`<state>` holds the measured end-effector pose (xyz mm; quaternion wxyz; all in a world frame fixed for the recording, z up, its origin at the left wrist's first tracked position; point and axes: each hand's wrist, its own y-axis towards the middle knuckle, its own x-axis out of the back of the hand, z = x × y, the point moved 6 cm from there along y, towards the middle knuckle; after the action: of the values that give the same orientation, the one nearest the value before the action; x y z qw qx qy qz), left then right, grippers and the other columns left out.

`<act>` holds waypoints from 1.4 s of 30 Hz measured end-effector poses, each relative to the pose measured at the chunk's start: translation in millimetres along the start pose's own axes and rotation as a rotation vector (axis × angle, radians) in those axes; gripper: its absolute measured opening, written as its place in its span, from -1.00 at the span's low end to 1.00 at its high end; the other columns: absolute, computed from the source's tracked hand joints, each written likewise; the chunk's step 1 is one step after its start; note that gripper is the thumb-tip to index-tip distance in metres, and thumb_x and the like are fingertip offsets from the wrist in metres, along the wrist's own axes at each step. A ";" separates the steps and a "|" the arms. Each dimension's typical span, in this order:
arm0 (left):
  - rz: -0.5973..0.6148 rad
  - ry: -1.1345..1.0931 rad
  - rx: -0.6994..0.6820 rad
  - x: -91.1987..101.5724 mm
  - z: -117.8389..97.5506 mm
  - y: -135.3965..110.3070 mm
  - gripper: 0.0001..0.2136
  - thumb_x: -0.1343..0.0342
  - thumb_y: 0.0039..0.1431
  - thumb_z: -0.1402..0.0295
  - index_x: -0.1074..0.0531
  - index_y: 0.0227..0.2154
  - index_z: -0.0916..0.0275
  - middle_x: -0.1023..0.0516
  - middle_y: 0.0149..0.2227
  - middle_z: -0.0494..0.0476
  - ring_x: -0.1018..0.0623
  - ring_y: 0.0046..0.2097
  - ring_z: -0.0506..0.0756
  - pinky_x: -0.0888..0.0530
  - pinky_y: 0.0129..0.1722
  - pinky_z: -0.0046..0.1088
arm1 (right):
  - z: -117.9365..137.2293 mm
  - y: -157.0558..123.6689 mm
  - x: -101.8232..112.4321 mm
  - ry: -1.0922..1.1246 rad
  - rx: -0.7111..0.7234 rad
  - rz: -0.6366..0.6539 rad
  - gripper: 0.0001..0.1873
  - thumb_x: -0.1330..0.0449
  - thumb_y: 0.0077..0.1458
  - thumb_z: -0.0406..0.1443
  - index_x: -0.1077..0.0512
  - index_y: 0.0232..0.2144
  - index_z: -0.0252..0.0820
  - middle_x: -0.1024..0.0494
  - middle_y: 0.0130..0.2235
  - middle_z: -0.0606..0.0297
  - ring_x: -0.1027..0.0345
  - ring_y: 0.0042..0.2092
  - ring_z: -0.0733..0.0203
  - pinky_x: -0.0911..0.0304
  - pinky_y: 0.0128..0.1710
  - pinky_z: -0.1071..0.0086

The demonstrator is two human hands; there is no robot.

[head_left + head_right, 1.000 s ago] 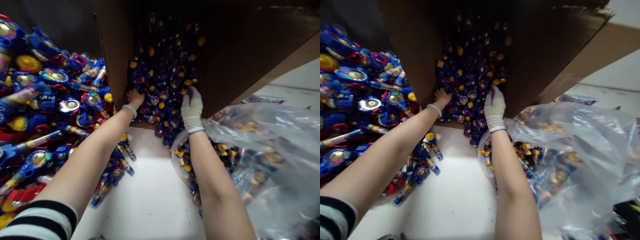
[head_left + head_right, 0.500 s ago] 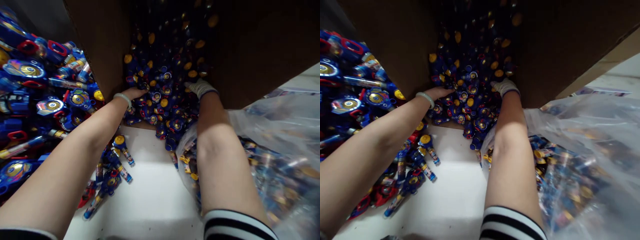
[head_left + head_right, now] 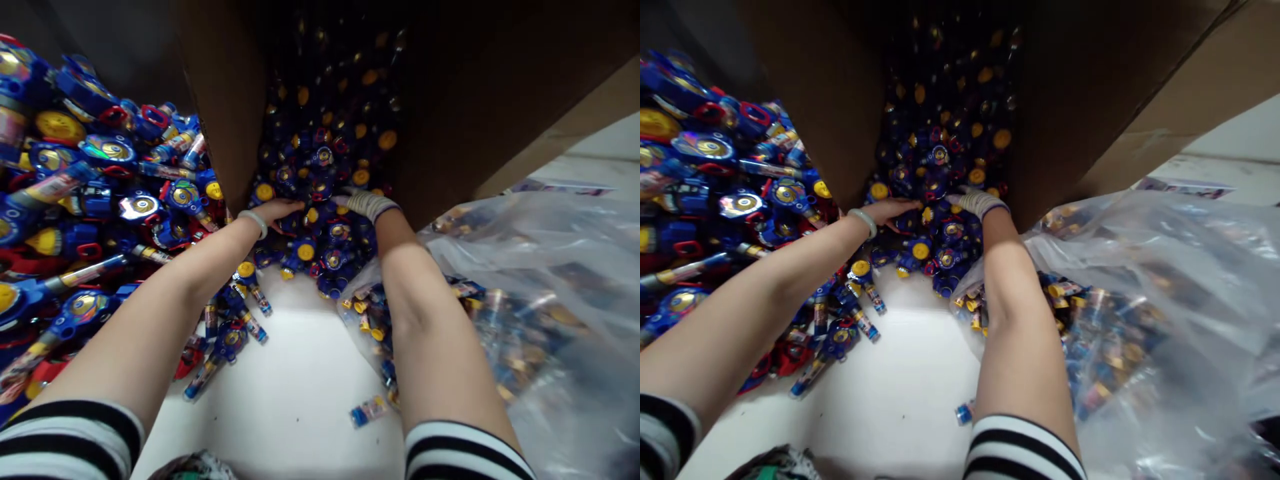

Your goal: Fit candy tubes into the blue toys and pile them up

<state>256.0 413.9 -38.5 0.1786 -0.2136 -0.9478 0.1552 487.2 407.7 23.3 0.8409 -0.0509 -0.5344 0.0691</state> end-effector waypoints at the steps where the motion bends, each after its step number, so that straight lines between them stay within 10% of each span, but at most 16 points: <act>1: 0.017 -0.052 0.004 -7.4 4.4 -4.8 -0.43 -0.25 0.04 -0.05 -0.44 0.07 0.11 -0.51 0.10 0.22 -0.58 -0.04 0.27 -0.59 -0.29 -0.29 | 10.6 -7.7 -8.5 0.013 0.028 0.054 -0.16 -0.12 0.11 0.17 -0.23 0.28 -0.18 -0.28 0.30 0.06 -0.17 0.28 -0.12 -0.05 0.27 0.03; 8: -0.204 -0.010 -0.118 -43.6 3.8 -51.6 -0.53 -0.05 0.27 0.15 -0.34 0.17 0.24 -0.27 0.28 0.29 -0.37 0.25 0.25 -0.41 0.16 -0.22 | 52.2 -62.0 -54.0 -0.103 -0.004 0.207 -0.22 -0.02 0.22 0.09 -0.14 0.33 -0.22 -0.21 0.33 0.02 -0.11 0.32 -0.09 -0.05 0.28 0.09; 12: -0.124 0.200 -0.125 -56.5 5.0 -84.1 -0.63 -0.04 0.27 0.17 -0.48 0.03 0.25 -0.21 0.32 0.22 -0.11 0.39 0.29 -0.09 0.36 -0.24 | 68.9 -106.6 -70.4 -0.319 -0.016 0.266 -0.29 -0.15 0.17 0.01 -0.27 0.26 -0.23 -0.37 0.23 -0.02 -0.27 0.22 -0.14 -0.15 0.21 0.05; 18: 0.019 0.457 -0.249 -59.1 -11.3 -126.3 -0.61 -0.03 0.29 0.24 -0.40 0.07 0.39 -0.43 0.14 0.32 -0.33 0.24 0.25 -0.20 0.26 -0.23 | 108.3 -234.2 -68.8 -0.224 0.253 -0.142 -0.49 -0.11 0.22 -0.17 -0.36 0.18 -0.20 -0.41 0.20 0.04 -0.27 0.20 -0.08 -0.17 0.19 0.02; 25: 0.182 0.454 -0.554 -60.5 22.0 -249.2 -0.70 -0.10 0.19 0.23 -0.47 -0.10 0.30 -0.55 -0.24 0.14 -0.51 -0.24 0.08 -0.45 -0.18 -0.40 | 24.4 -385.7 -124.4 -0.078 0.035 -0.166 -0.62 -0.04 0.23 -0.29 -0.49 0.03 -0.19 -0.58 0.00 0.10 -0.44 0.02 0.02 -0.32 0.07 0.15; 30: 0.193 0.787 -0.711 -92.9 86.6 -329.9 -0.81 -0.10 0.17 0.36 -0.49 -0.19 0.30 -0.47 -0.19 0.26 -0.45 -0.14 0.17 -0.42 -0.12 -0.28 | 18.9 -386.2 -179.4 -0.339 -0.033 -0.080 -0.49 -0.04 0.14 -0.44 -0.41 0.13 -0.17 -0.40 0.21 0.08 -0.30 0.15 -0.04 -0.23 0.14 0.08; 35: 0.249 1.077 -0.656 -109.6 130.3 -357.4 -0.63 -0.10 0.10 0.43 -0.41 0.01 0.34 -0.37 -0.04 0.41 -0.38 0.01 0.31 -0.40 -0.05 -0.18 | 40.4 -375.8 -192.8 -0.433 -0.066 0.011 -0.57 -0.11 0.13 -0.36 -0.47 0.06 -0.14 -0.39 0.18 0.00 -0.25 0.14 -0.18 -0.22 0.06 0.01; 42: 0.266 0.672 -0.471 -79.8 151.0 -366.2 -0.57 -0.28 -0.09 0.42 -0.36 -0.10 0.25 -0.46 -0.17 0.18 -0.47 -0.15 0.17 -0.42 -0.16 -0.35 | 42.0 -422.8 -194.9 0.105 -0.196 -0.166 -0.68 -0.24 -0.02 -0.21 -0.47 -0.18 -0.21 -0.51 -0.16 0.07 -0.39 -0.15 0.02 -0.32 -0.10 0.13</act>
<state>134.4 29.1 -58.7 0.4019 -0.4075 -0.8108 -0.1221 393.5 -41.6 -65.2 0.8616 -0.0919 -0.4961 -0.0559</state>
